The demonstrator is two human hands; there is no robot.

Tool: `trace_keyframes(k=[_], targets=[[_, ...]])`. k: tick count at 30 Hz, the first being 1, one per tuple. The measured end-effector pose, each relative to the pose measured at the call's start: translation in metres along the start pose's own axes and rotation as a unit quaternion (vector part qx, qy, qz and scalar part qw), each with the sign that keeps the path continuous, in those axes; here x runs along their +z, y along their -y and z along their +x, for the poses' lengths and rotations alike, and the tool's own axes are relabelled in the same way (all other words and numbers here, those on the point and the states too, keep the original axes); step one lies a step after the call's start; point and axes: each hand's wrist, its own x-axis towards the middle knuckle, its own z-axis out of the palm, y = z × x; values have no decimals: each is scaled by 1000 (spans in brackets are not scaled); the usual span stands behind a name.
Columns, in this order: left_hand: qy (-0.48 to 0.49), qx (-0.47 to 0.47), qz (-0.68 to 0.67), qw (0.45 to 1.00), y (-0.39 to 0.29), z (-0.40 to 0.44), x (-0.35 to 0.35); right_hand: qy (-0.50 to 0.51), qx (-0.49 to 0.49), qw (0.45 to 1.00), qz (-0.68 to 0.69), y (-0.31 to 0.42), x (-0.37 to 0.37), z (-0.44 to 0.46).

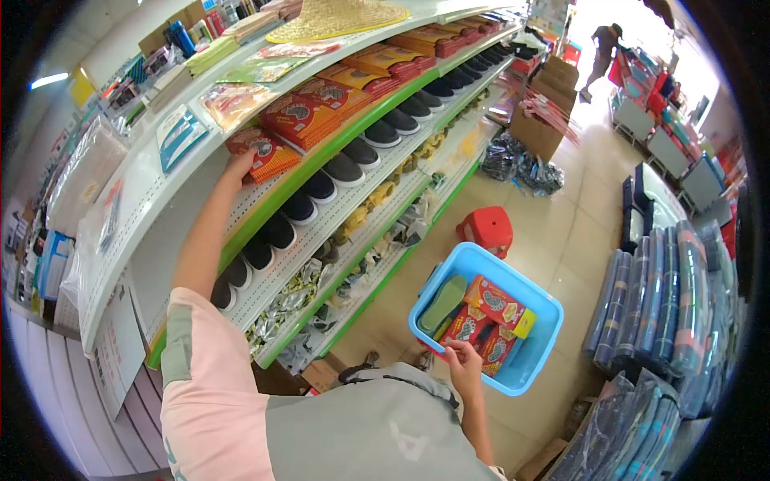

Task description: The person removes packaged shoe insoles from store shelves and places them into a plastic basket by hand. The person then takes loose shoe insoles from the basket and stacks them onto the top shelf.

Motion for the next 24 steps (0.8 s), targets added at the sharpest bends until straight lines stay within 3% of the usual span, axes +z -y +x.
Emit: trace_keyframes(k=[3,8,12,18,21,24], targets=[[14,70,95,993,16,28,-14,24,14,1000,-5,3,18,-4],[-90,207,124,966,22,27,-4,56,13,997,-51,4,48,0],[-47,116,165,978,12,26,-3,95,7,990,-101,30,63,3],[-40,139,137,980,18,20,1,98,8,993,-58,32,74,5],[-51,113,211,969,12,20,2,99,7,994,-40,21,72,8],[-76,154,235,957,14,27,6,93,-12,995,-36,15,69,12]])
